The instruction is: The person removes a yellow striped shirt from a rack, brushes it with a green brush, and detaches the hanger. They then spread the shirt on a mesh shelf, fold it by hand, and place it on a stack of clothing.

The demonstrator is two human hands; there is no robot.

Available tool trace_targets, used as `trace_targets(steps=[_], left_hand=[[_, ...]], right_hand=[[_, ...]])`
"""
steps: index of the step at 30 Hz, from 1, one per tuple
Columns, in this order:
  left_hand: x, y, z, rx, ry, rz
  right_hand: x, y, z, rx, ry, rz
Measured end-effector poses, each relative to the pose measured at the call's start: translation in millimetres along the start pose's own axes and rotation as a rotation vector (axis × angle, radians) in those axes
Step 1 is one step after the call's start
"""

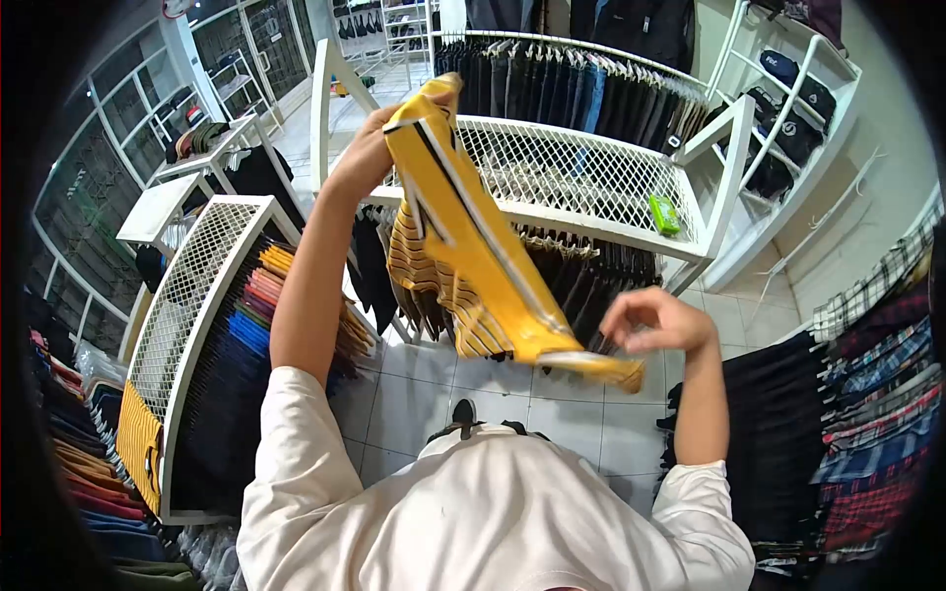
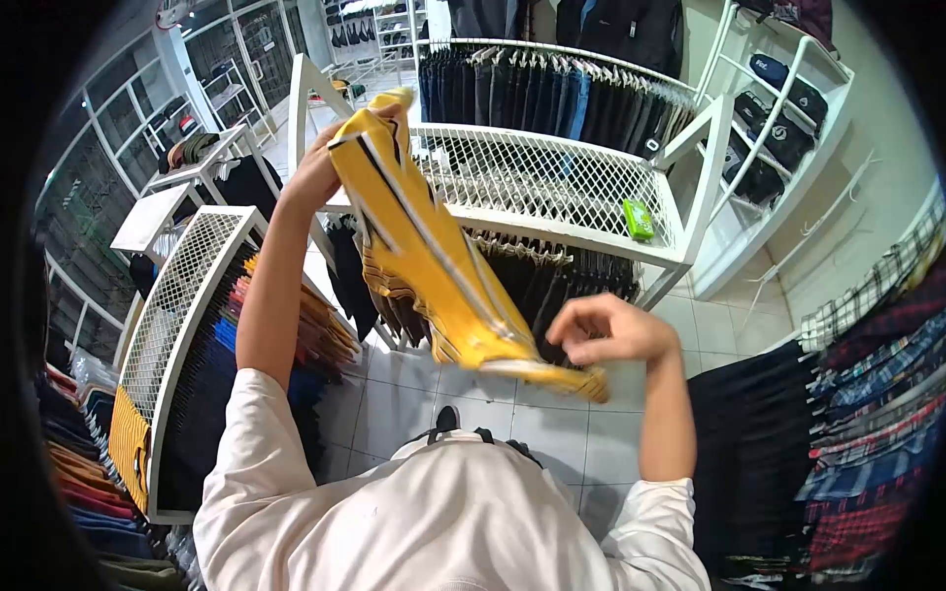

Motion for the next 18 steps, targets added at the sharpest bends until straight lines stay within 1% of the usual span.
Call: trace_targets(steps=[1,2,4,5,6,8,9,10,12,13,14,15,16,18], left_hand=[[16,-20,8,-0.073,-0.006,0.097],[12,-21,6,-0.081,-0.005,0.096],[-4,-17,2,-0.039,0.041,0.362],[7,-26,6,-0.074,-0.012,0.397],[6,-29,6,-0.077,-0.007,0.394],[0,-28,6,-0.065,0.002,0.686],[3,-23,8,-0.087,-0.059,0.63],[19,-27,12,-0.08,-0.062,0.626],[70,-51,26,-0.291,-0.276,0.285],[83,-51,31,-0.324,-0.427,0.168],[71,-39,35,-0.246,-0.264,0.301],[68,-29,41,-0.159,-0.208,0.32],[63,-19,46,-0.07,-0.148,0.341],[56,-11,48,-0.051,-0.117,0.392]], right_hand=[[-3,10,-15,0.15,0.034,0.025],[-5,20,-30,0.302,0.067,0.048],[8,55,-59,0.645,0.135,0.096],[10,66,-80,0.737,0.234,0.064],[8,75,-98,0.828,0.335,0.031],[4,74,-134,0.801,0.404,-0.095],[0,67,-153,0.715,0.403,-0.184],[6,64,-169,0.736,0.464,-0.277],[6,58,-190,0.61,0.548,-0.395],[6,58,-195,0.601,0.547,-0.4],[4,64,-194,0.638,0.607,-0.438],[2,69,-192,0.677,0.666,-0.478],[-20,61,-186,0.66,0.595,-0.277],[-50,32,-182,0.479,0.593,-0.265]])
Point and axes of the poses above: each hand's wrist, its own z-axis away from the middle knuckle, its own y-axis out of the back of the hand, x = y × z, the point moved 9 cm from there along -z, towards the middle knuckle, and after that the axes turned 1 degree about y, right-handed, at the moved point
